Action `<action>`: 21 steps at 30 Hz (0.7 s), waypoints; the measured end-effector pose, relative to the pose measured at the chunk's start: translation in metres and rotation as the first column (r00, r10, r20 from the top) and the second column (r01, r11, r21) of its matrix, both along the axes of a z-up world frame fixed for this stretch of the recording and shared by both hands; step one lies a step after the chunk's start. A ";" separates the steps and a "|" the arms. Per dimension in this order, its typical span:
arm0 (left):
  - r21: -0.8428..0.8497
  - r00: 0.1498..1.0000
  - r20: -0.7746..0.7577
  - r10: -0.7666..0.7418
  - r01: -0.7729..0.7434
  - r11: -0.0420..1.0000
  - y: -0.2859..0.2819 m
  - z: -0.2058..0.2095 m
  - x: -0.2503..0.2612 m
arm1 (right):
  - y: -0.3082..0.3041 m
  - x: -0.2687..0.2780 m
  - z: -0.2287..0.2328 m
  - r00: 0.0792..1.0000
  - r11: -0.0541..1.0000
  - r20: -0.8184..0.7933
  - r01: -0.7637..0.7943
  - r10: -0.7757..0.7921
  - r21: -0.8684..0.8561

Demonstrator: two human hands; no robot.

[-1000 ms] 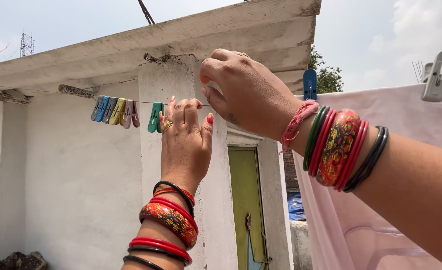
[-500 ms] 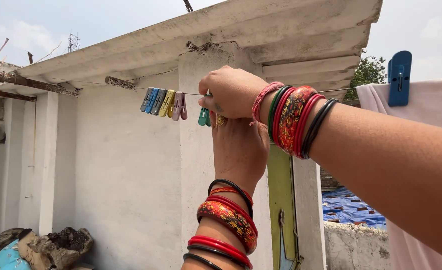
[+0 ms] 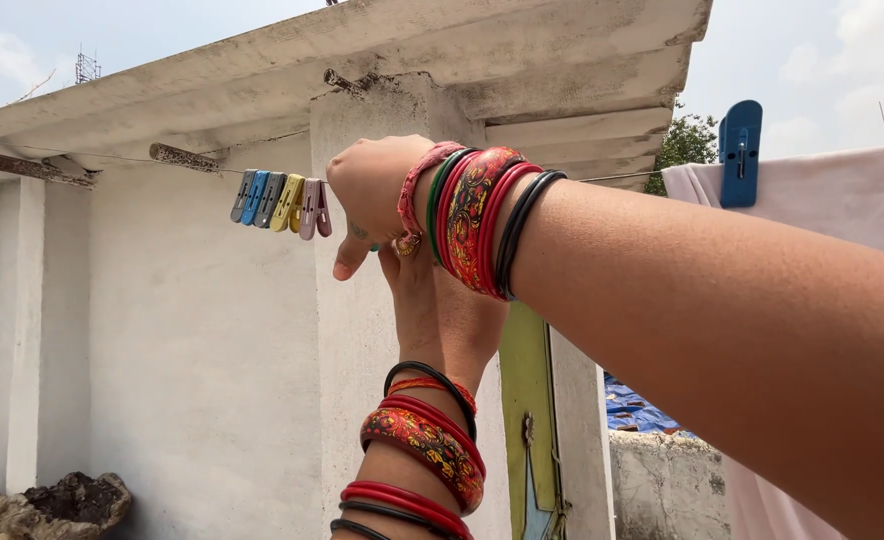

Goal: Hanging wet clothes on a clothesline using clothespins.

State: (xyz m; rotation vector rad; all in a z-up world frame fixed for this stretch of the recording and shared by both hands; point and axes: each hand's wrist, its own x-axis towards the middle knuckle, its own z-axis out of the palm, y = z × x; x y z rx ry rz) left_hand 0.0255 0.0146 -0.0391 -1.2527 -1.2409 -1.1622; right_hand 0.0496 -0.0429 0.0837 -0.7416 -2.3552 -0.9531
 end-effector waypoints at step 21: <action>0.171 0.989 -0.081 -0.125 0.138 0.976 -0.013 -0.002 -0.002 | 0.038 0.010 0.020 0.974 0.961 -0.094 -0.181 0.205 0.209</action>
